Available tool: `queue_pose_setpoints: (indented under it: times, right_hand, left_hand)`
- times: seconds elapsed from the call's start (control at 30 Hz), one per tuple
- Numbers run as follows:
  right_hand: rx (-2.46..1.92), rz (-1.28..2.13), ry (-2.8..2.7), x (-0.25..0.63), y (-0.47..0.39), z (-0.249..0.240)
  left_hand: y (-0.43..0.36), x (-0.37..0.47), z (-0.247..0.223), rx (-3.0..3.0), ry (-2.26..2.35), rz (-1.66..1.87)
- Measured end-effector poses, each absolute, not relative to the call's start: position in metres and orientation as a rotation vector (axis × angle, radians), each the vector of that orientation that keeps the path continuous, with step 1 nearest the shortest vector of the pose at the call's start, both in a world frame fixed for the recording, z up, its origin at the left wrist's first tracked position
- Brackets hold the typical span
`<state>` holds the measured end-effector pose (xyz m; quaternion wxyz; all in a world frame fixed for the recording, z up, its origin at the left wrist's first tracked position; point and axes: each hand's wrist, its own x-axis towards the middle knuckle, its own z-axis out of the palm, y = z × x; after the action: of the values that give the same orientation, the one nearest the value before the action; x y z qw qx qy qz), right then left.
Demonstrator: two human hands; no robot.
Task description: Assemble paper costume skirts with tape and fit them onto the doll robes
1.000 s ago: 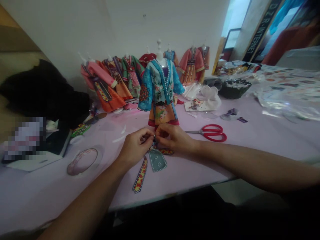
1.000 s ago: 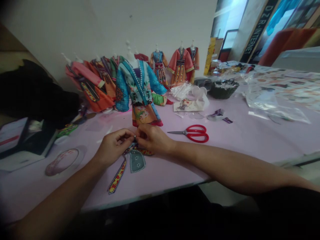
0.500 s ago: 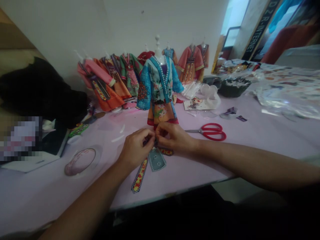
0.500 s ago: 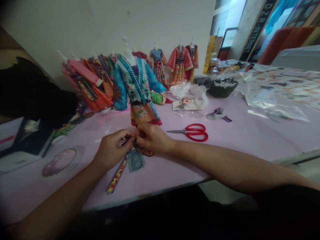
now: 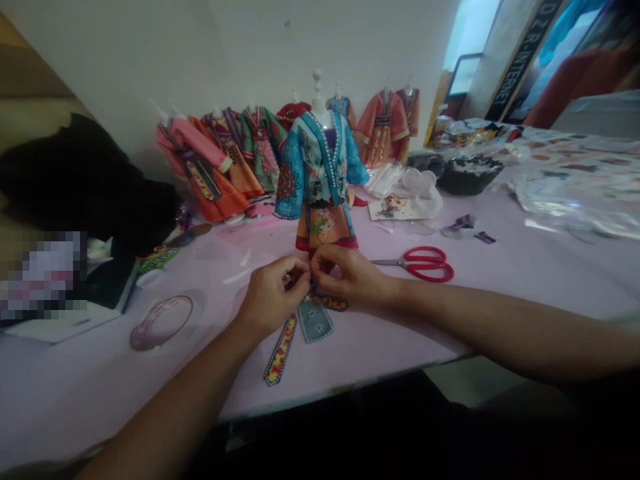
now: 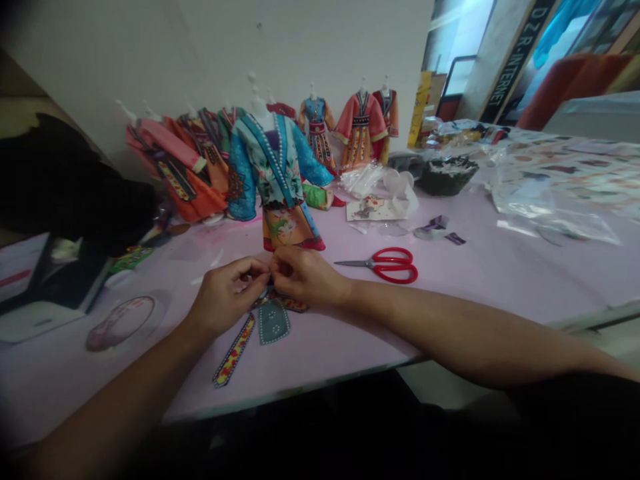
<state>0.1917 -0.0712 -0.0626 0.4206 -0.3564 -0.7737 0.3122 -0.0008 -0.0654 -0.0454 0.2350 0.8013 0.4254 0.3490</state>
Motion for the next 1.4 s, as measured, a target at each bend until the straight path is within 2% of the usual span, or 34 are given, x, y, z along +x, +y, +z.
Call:
queue_pose_setpoints:
  times: [0.83,1.4]
  right_hand:
    - [-0.87,0.819,-1.913,0.1915,-0.0736,-0.0604]
    - [-0.913,0.929,-1.841,0.1895,-0.0733,-0.0631]
  left_hand:
    - [-0.0625,-0.0016,-0.0436,2.068,1.14,0.926]
    - [-0.0673,-0.0024,-0.042,2.336,1.073,0.94]
